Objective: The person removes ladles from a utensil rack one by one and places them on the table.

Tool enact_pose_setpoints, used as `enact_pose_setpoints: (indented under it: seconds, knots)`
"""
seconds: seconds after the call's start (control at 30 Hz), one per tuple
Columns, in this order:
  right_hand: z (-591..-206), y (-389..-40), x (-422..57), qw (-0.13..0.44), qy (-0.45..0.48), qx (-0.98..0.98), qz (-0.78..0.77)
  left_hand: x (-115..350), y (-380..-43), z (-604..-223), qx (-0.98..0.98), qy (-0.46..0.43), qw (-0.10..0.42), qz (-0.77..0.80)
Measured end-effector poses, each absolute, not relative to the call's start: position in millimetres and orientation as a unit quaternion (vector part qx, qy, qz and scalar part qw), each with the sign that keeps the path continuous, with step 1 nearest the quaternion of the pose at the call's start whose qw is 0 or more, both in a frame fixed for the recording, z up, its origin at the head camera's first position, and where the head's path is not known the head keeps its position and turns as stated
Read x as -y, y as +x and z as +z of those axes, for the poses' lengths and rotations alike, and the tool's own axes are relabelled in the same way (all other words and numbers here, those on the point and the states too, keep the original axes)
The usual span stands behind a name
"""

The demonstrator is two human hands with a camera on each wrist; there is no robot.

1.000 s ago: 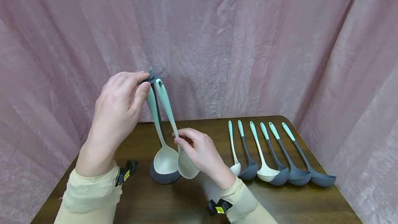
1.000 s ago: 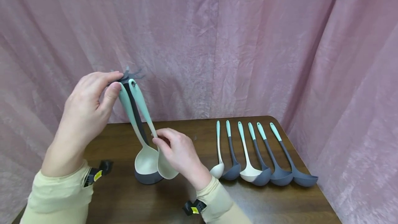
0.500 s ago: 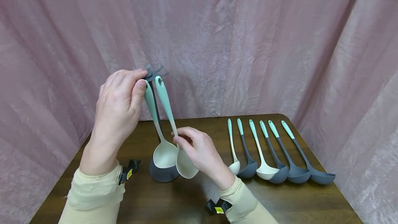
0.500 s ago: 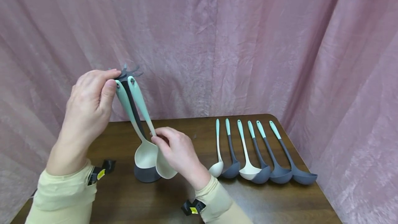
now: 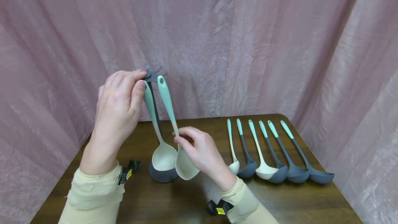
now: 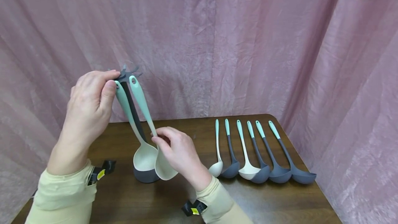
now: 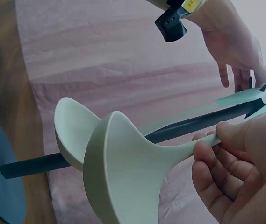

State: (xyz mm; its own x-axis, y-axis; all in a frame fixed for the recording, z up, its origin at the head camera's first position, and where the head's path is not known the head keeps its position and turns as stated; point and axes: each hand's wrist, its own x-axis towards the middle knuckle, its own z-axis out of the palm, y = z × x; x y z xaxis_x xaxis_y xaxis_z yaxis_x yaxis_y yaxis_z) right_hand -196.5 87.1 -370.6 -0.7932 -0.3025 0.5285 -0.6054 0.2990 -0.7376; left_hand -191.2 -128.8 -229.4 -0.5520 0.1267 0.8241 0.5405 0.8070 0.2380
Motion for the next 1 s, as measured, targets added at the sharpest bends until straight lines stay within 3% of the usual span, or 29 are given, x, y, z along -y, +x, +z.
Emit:
enact_pose_setpoints:
  seconds: [1.0]
  knots:
    - [-367.1, -198.7, -103.5, 0.176, 0.273, 0.791, 0.518, 126.8, -191.0, -232.1, 0.849, -0.189, 0.429, -0.245]
